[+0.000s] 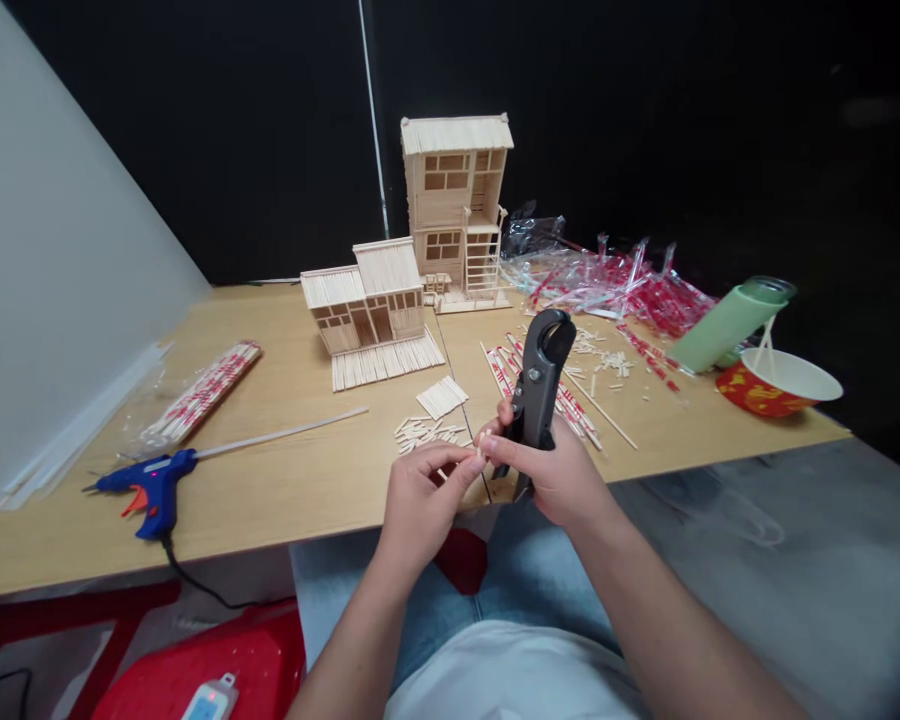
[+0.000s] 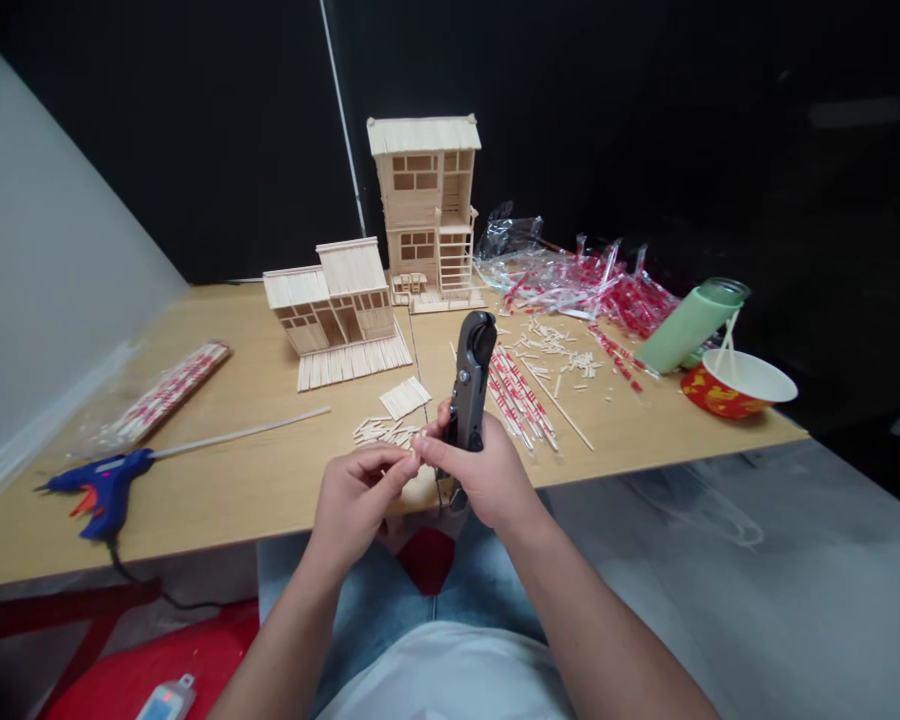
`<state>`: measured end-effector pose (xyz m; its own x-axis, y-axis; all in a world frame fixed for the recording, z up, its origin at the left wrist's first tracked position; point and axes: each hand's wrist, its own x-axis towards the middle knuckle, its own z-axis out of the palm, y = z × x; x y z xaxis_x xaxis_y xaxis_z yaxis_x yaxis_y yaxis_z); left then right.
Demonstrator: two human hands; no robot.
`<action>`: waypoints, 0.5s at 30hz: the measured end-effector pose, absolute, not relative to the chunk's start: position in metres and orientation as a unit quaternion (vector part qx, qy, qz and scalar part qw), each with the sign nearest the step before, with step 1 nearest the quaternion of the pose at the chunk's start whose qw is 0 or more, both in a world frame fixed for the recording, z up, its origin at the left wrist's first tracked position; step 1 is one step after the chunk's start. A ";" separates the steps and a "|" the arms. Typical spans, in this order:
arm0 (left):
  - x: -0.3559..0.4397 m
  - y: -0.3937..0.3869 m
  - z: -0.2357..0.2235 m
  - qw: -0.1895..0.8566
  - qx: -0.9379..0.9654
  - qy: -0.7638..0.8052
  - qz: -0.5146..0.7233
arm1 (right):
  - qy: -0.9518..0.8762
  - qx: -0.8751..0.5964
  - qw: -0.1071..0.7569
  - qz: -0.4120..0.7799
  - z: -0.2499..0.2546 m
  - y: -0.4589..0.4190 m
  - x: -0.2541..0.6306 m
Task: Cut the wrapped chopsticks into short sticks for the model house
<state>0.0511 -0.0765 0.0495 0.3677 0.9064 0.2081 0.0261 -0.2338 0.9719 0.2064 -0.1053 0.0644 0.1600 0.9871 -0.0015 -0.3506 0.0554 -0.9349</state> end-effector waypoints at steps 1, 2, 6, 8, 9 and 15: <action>0.050 -0.076 0.050 0.497 0.662 0.346 0.441 | -0.357 -0.429 0.629 0.540 0.064 -0.107 0.205; 0.050 -0.077 0.049 0.485 0.670 0.338 0.449 | -0.347 -0.426 0.632 0.546 0.064 -0.108 0.205; 0.051 -0.079 0.048 0.419 0.689 0.334 0.488 | -0.326 -0.422 0.644 0.548 0.063 -0.112 0.202; 0.053 -0.080 0.047 0.388 0.694 0.338 0.504 | -0.325 -0.420 0.652 0.541 0.063 -0.111 0.201; 0.054 -0.080 0.046 0.376 0.696 0.338 0.510 | -0.325 -0.417 0.655 0.540 0.064 -0.111 0.201; 0.064 -0.083 0.042 0.342 0.693 0.345 0.532 | -0.316 -0.403 0.669 0.538 0.062 -0.109 0.205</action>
<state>0.0640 -0.0830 0.0424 0.1959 0.8431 0.5008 0.1151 -0.5270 0.8421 0.2048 -0.1089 0.0625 0.2214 0.9751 -0.0116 -0.4662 0.0954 -0.8795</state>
